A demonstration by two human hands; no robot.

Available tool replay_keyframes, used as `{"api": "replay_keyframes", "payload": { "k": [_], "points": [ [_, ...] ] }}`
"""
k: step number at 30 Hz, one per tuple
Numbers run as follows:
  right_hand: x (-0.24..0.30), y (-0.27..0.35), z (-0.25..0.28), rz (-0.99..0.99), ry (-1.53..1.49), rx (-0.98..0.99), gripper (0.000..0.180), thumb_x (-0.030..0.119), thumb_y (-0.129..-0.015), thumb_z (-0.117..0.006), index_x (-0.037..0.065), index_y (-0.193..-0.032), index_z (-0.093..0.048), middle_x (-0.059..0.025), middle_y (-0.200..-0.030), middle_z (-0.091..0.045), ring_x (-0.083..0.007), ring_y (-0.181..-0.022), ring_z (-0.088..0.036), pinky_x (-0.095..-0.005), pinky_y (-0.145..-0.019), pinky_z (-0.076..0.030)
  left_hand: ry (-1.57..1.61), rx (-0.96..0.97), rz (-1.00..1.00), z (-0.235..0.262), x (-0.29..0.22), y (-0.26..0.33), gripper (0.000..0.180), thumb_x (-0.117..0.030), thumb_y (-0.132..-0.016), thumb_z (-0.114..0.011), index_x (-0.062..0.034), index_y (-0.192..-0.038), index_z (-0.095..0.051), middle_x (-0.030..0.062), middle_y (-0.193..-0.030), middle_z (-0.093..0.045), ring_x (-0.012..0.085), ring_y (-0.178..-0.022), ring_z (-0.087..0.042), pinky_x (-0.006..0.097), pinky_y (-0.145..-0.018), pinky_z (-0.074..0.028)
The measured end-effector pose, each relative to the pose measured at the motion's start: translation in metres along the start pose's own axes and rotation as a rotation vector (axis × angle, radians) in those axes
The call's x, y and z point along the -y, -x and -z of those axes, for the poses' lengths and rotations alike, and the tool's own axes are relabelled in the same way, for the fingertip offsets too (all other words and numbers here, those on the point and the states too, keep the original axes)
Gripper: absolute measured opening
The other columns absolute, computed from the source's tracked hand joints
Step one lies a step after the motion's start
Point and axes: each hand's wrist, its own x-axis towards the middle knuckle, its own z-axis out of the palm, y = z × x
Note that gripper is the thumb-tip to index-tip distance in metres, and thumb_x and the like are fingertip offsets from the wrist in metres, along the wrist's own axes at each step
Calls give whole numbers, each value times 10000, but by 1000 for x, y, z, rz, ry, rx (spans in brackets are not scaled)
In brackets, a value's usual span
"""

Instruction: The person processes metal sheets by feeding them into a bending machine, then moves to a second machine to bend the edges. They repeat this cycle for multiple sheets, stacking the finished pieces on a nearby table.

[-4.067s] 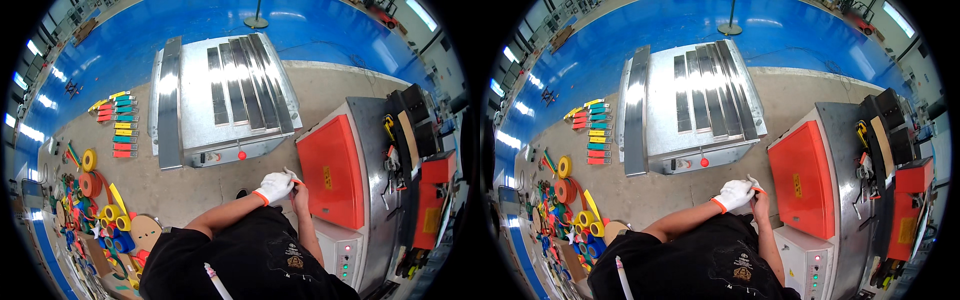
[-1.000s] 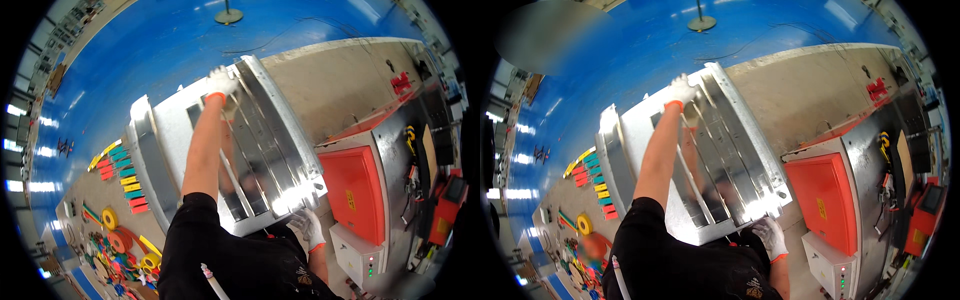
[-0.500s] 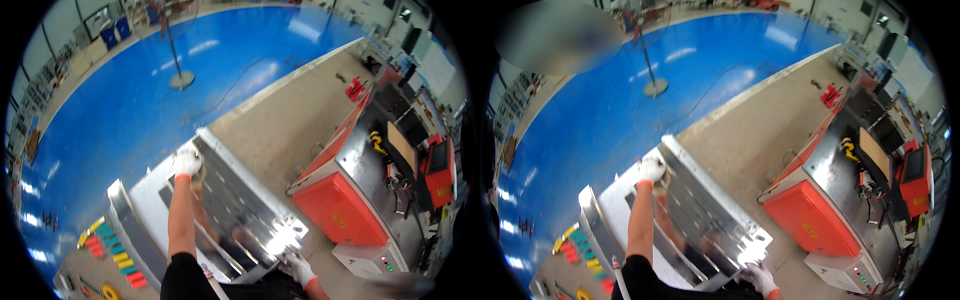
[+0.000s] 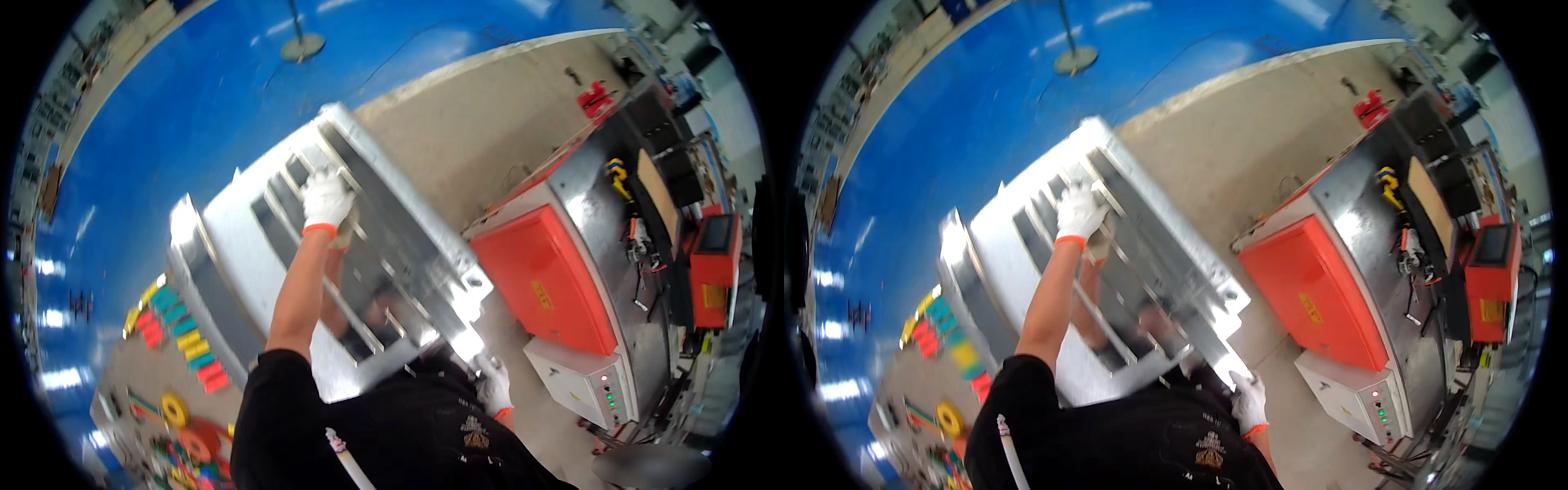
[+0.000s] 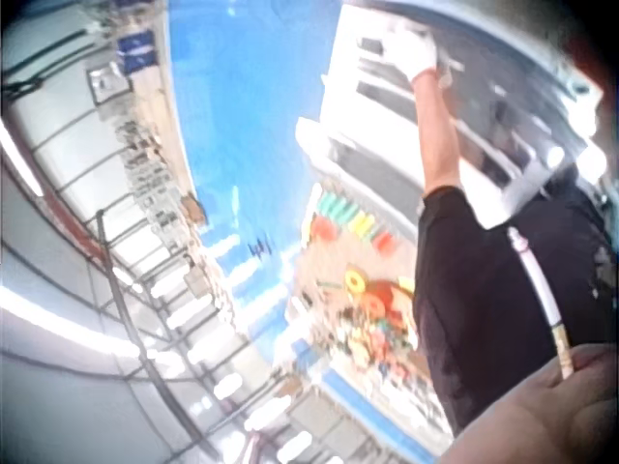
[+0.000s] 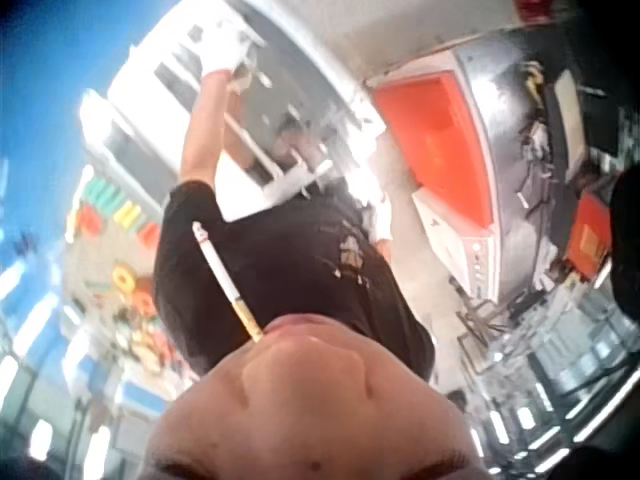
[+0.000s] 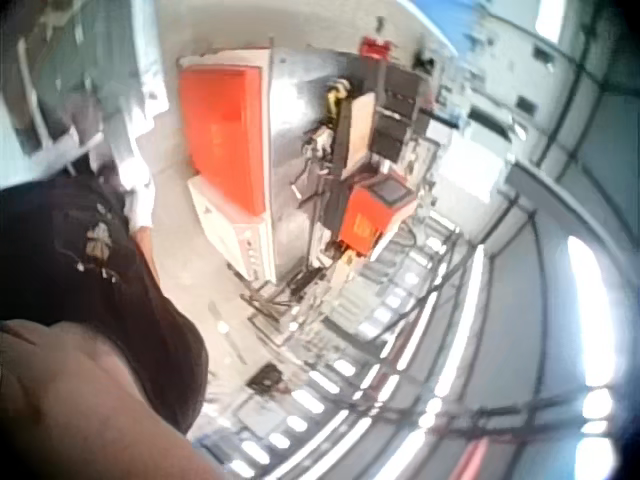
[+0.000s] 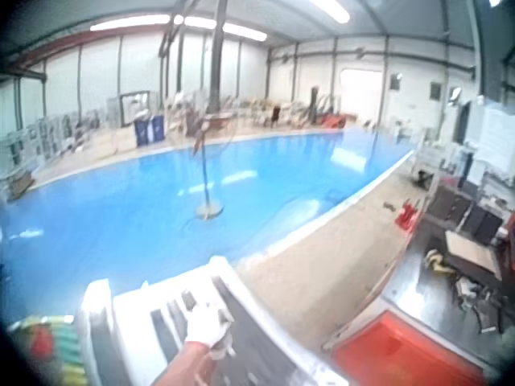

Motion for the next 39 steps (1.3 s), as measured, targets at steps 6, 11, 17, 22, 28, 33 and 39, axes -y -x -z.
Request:
{"api": "replay_keyframes", "payload": {
  "k": [6, 11, 17, 22, 28, 33, 39],
  "points": [
    [39, 37, -15, 143, 71, -7, 308, 100, -844, -765, 15, -1051, -553, -96, -829, -644, -211, -593, -636, -322, -524, -500, 674, 577, 549, 24, -37, 122, 774, -690, -871, -603, 45, -1100, -684, 248, -1136, -717, 362, -1078, -698, 415, -970, -523],
    [65, 61, -26, 200, 185, 55, 279, 85, -837, -768, 5, -992, -551, -105, -771, -643, -193, -550, -621, -317, -495, -502, 2183, 512, 944, -14, -96, 156, 434, -435, -1012, -616, -21, -1136, -654, 114, -1025, -690, 269, -942, -685, 444, -862, -567],
    [44, 54, -13, 155, 142, 90, 291, 68, -844, -764, -2, -1003, -532, -139, -776, -665, -206, -598, -662, -317, -532, -552, 2360, 465, 961, -21, -112, 155, 319, -318, -1062, -540, -24, -1134, -642, 142, -1051, -694, 304, -961, -688, 465, -855, -579],
    [49, 36, -45, 167, 139, 111, 313, 83, -869, -759, -24, -1034, -516, -140, -793, -653, -217, -587, -660, -309, -514, -547, 2336, 354, 900, -20, -110, 117, 267, -240, -1026, -614, -11, -1164, -626, 140, -1039, -686, 310, -953, -683, 485, -827, -581],
    [75, 1, -111, 242, 242, 159, 434, 228, -882, -809, -26, -1126, -555, -105, -799, -650, -186, -577, -645, -311, -519, -539, 2199, 332, 902, -78, -71, 33, 295, -315, -1065, -541, -49, -1117, -657, 118, -914, -721, 284, -863, -703, 469, -794, -582],
    [78, -17, -138, 269, 275, 79, 613, 215, -859, -832, -86, -1297, -526, -121, -964, -665, -168, -632, -648, -304, -531, -564, 2058, 261, 903, -64, -65, 9, 326, -270, -999, -677, 29, -1126, -649, 111, -993, -686, 258, -875, -684, 439, -784, -570],
    [80, -18, -130, 289, 486, 54, 713, 260, -912, -762, -100, -1424, -419, -131, -940, -673, -187, -648, -684, -289, -548, -566, 1420, 387, 785, -35, -56, 8, 452, -361, -969, -683, 69, -1107, -694, 193, -1069, -723, 301, -952, -722, 473, -877, -571]
  ]
}}
